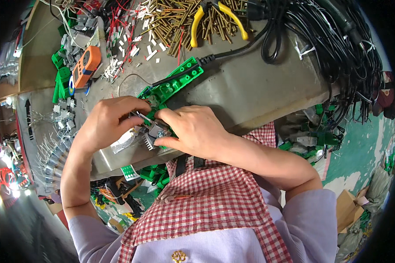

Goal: Assembling the internal components, wiring, and housing of a green electronic device using a soldering iron and electric screwdriver.

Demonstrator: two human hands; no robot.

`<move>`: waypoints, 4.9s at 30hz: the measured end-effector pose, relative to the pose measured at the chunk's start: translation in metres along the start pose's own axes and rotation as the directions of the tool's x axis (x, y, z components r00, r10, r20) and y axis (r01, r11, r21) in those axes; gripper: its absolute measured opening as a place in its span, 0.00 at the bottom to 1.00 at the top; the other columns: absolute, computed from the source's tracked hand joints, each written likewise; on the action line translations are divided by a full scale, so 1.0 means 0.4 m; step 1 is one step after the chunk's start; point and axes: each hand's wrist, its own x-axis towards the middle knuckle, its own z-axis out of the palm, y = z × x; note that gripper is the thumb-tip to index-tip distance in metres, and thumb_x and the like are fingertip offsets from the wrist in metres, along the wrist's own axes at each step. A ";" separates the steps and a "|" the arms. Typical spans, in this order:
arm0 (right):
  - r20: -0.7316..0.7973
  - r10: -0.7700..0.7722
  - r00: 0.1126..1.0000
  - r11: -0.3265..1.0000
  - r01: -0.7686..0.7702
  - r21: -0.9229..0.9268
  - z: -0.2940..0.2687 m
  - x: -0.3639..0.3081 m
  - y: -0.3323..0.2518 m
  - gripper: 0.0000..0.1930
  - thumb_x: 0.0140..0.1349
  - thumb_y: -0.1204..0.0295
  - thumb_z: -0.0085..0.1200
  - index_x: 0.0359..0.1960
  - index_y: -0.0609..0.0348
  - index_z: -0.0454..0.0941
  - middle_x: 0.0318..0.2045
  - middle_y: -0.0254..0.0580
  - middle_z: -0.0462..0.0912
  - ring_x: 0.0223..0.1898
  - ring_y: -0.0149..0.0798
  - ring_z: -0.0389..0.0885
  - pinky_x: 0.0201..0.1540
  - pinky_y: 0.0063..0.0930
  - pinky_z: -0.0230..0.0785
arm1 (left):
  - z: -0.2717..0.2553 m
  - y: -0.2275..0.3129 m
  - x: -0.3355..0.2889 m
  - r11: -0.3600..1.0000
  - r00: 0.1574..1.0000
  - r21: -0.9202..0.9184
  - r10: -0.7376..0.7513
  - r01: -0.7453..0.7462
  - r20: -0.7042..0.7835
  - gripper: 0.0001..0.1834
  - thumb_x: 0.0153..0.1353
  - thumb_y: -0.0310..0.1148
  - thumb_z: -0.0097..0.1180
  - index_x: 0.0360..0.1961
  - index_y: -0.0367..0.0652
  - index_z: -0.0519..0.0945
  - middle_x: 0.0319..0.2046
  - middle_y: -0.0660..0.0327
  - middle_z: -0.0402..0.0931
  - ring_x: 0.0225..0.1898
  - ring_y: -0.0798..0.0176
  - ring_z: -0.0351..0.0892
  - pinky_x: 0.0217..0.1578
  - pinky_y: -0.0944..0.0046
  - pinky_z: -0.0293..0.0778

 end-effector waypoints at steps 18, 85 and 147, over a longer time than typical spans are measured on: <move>-0.002 -0.018 1.000 1.000 0.018 0.009 -0.001 -0.003 0.007 0.22 0.51 0.55 0.61 0.36 0.59 0.69 0.22 0.45 0.77 0.28 0.48 0.80 0.32 0.40 0.70 | 0.032 0.010 -0.002 0.998 0.996 -0.055 -0.017 0.012 -0.082 0.06 0.47 0.22 0.60 0.29 0.37 0.79 0.28 0.57 0.78 0.29 0.55 0.78 0.30 0.61 0.73; 0.000 -0.094 0.996 0.995 0.094 0.036 0.007 -0.017 0.028 0.27 0.47 0.52 0.64 0.41 0.59 0.70 0.21 0.39 0.75 0.25 0.45 0.77 0.30 0.36 0.67 | 0.051 0.027 -0.050 0.973 0.975 -0.123 -0.207 0.196 -0.085 0.07 0.49 0.24 0.60 0.32 0.42 0.80 0.23 0.60 0.78 0.22 0.61 0.77 0.26 0.64 0.72; 0.382 0.021 0.924 0.969 0.076 -0.237 -0.209 0.150 0.027 0.09 0.52 0.77 0.58 0.31 0.60 0.70 0.33 0.47 0.73 0.38 0.53 0.76 0.37 0.42 0.68 | 0.230 0.107 0.014 0.960 0.852 0.196 -0.070 0.198 -0.519 0.29 0.39 0.32 0.67 0.48 0.42 0.77 0.46 0.58 0.70 0.50 0.52 0.67 0.53 0.50 0.63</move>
